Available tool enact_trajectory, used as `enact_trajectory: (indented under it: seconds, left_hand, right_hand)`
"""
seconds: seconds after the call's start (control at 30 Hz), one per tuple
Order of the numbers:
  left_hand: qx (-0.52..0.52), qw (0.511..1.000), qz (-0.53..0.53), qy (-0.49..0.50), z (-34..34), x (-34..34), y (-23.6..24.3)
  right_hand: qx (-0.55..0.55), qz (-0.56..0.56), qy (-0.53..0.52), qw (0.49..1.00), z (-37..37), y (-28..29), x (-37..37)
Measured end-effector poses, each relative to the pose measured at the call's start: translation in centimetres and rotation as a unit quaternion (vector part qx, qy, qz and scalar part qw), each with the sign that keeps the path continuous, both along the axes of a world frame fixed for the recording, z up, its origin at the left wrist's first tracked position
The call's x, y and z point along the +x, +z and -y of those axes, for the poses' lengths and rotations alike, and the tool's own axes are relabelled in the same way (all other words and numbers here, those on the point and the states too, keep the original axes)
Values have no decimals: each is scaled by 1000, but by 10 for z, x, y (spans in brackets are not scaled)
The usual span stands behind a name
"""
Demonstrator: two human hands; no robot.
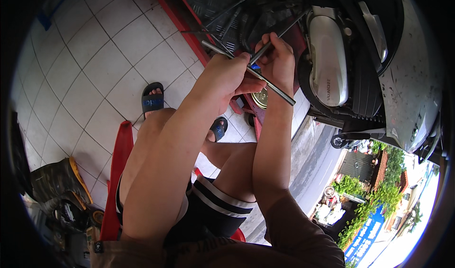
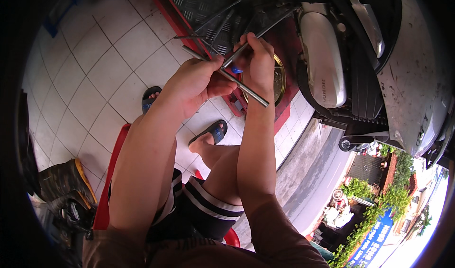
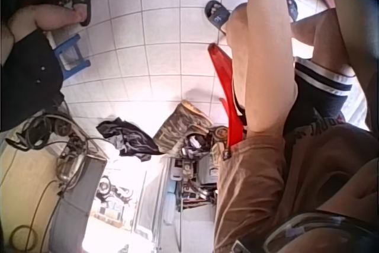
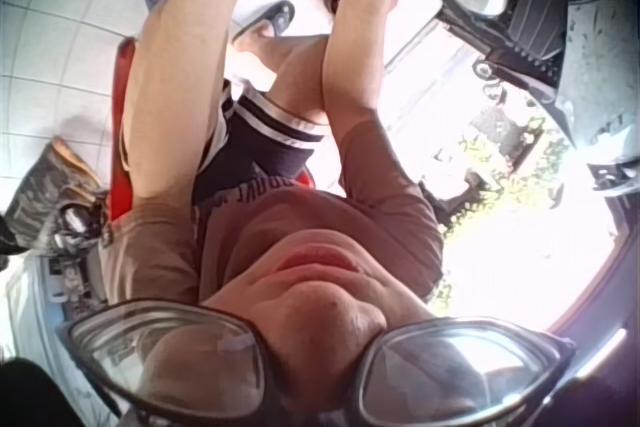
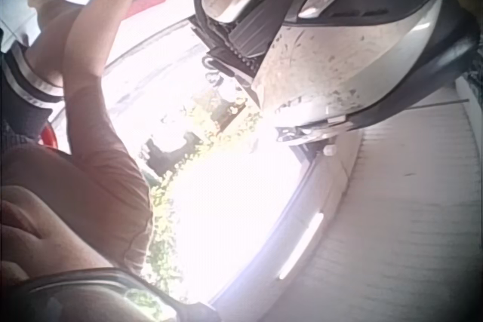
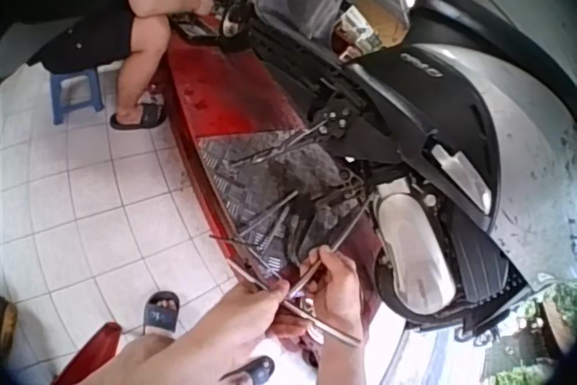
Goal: The person uses a T-handle wrench to tighten bolts on the underside of a motorcycle. They repeatedly adjust the wrench and apply torque to fasteners located near the engine area, working in a seated position on a red stool.
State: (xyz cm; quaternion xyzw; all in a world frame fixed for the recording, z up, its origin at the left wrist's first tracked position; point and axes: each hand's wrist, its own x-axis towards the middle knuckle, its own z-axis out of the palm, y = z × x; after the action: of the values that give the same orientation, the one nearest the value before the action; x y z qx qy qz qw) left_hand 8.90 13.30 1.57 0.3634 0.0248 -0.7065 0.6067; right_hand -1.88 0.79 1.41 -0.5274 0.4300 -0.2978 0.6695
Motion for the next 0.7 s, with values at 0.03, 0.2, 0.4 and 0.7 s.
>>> enact_trajectory:
  seconds: [0.03,0.2,0.4,0.7]
  left_hand:
    - [-5,1000,2,6,0,-1,-1]
    - [-26,999,20,29,2,-2,-2]
    - [-102,992,56,44,3,7,2]
    - [-104,962,199,157,8,9,2]
  right_hand:
    - [-1,1,-2,1000,0,0,0]
    - [-7,6,-4,1000,0,1,2]
    - [-16,55,-39,998,-3,5,19]
    - [23,78,91,993,-14,13,27]
